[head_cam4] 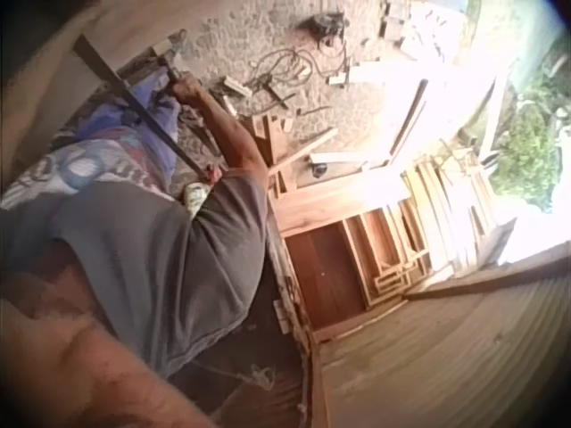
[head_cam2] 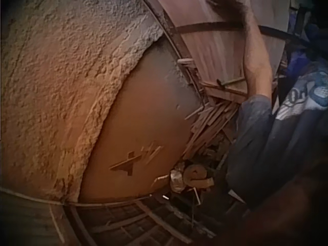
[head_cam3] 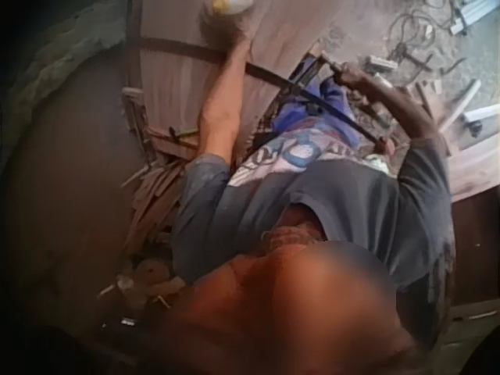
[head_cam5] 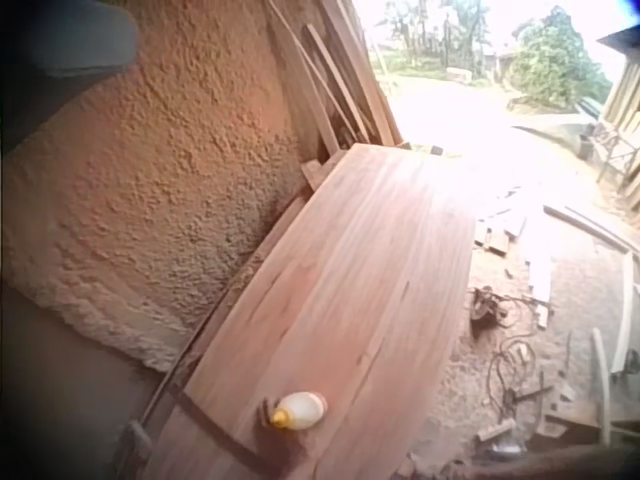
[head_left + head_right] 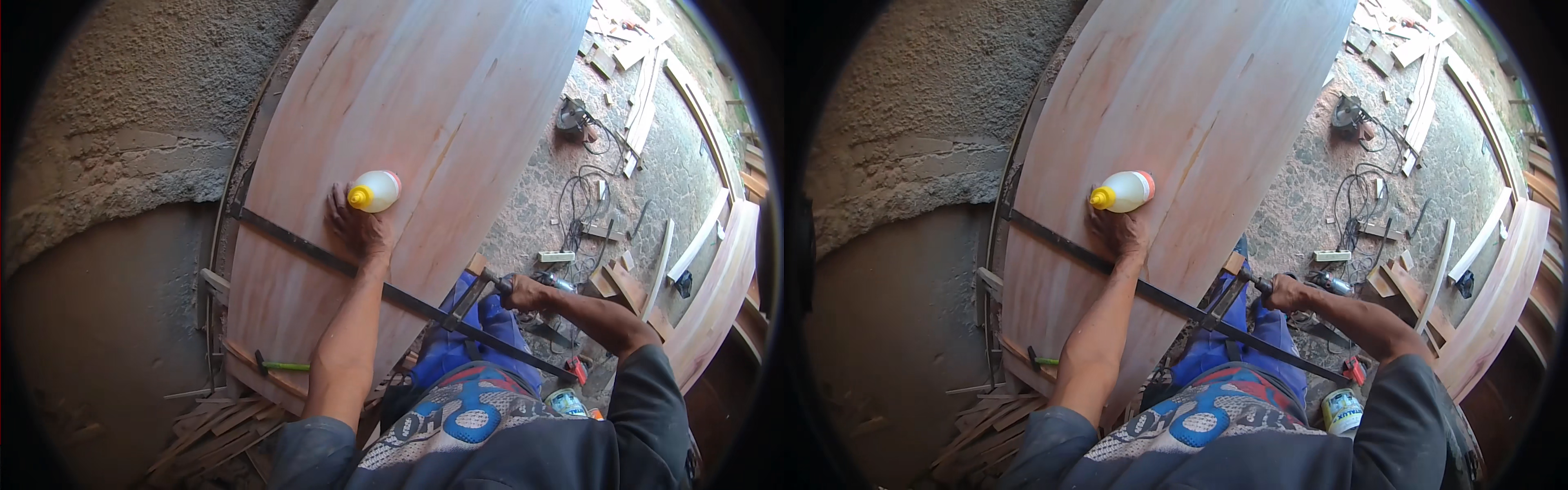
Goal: The person assembles a wooden structure by applying glue to a plank and securing it to a larger board using a clamp. They use a hammer to tap the plank into place and adjust the clamp to ensure a tight fit.
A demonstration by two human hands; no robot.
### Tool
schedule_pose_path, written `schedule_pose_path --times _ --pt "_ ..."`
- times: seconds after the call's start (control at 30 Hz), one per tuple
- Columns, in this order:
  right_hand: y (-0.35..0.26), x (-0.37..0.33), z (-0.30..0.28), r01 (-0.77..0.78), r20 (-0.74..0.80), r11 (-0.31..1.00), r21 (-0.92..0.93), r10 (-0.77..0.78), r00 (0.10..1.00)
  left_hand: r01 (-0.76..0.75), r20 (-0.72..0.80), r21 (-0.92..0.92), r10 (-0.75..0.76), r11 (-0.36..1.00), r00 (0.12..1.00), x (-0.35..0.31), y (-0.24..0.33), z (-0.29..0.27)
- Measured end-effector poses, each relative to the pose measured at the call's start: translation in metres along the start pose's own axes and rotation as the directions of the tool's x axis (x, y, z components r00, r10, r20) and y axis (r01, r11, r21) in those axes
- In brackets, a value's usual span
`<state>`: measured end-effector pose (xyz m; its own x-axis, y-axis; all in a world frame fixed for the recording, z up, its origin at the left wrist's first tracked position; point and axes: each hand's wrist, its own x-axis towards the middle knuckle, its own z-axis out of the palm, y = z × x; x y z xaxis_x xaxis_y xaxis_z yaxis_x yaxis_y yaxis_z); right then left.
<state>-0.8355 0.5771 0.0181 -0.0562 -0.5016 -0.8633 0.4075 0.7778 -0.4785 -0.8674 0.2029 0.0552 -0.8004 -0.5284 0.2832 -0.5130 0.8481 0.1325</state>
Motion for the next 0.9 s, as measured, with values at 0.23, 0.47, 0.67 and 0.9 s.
schedule_pose_path --times 0.23,0.47,0.67,0.9 --pt "-0.023 -0.02 0.03 0.02 -0.495 0.936 -0.35 -0.204 0.845 -0.021 -0.01 0.053 0.022 0.998 1.0 -0.003 -0.014 0.009" --pt "-0.018 -0.022 0.049 0.004 -0.667 0.887 -0.462 -0.351 0.657 -0.055 -0.046 0.067 0.058 0.996 0.997 0.0 -0.015 0.016" --pt "-0.041 -0.026 0.055 -0.257 -0.719 0.885 -0.389 -0.117 0.685 -0.022 -0.013 0.061 0.023 0.998 1.0 -0.001 -0.015 0.013" --pt "-0.025 -0.018 0.03 -0.154 -0.483 0.942 -0.297 -0.009 0.876 -0.006 0.036 -0.059 0.008 0.998 0.999 -0.009 0.004 0.001"
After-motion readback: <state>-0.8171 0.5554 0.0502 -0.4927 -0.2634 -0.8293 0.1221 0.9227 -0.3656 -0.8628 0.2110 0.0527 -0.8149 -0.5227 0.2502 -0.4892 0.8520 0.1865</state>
